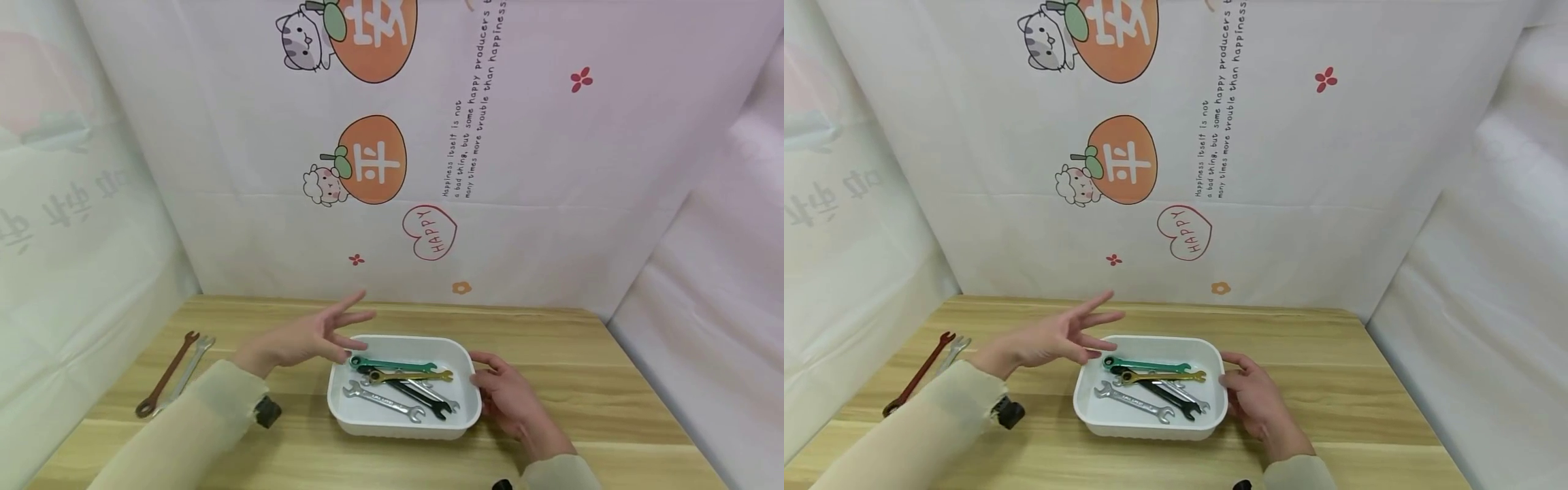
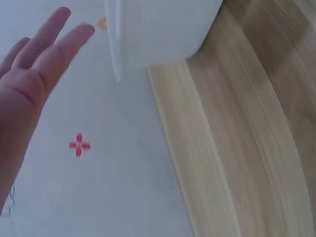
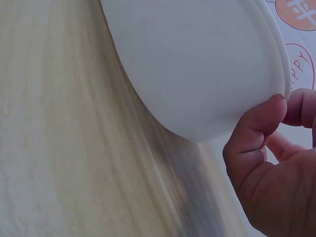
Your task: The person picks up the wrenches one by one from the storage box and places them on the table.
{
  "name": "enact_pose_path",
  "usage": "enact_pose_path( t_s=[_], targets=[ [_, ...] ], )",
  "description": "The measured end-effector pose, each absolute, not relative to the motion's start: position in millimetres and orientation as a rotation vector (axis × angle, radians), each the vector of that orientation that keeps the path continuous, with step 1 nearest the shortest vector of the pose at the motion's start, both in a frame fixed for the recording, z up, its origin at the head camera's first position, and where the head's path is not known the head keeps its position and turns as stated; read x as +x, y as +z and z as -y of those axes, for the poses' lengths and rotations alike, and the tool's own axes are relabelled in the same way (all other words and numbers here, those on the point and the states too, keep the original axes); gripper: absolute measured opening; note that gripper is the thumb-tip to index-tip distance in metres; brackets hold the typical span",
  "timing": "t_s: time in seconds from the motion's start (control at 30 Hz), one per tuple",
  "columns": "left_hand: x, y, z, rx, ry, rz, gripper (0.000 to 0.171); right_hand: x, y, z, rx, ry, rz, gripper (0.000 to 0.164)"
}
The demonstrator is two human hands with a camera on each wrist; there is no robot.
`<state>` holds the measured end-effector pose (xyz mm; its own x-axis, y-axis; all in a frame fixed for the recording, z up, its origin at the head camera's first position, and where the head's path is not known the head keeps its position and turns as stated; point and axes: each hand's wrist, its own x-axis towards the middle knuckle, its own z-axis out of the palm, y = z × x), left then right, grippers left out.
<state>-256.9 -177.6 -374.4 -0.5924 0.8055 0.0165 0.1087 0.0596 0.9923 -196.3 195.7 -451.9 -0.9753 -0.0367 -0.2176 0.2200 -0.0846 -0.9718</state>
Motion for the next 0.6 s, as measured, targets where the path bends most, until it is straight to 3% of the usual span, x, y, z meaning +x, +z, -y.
enact_pose_path(
  t_s=[0.3,0.6],
  targets=[
    [-265,-396,114,0.914,1.216,-2.114,0.11,-196,-452,-196,0.205,-2.192,-2.0,0.049],
    [-267,-417,85,0.853,1.124,-2.237,0.106,-195,-451,-194,0.206,-2.188,-2.004,0.048]
  ],
)
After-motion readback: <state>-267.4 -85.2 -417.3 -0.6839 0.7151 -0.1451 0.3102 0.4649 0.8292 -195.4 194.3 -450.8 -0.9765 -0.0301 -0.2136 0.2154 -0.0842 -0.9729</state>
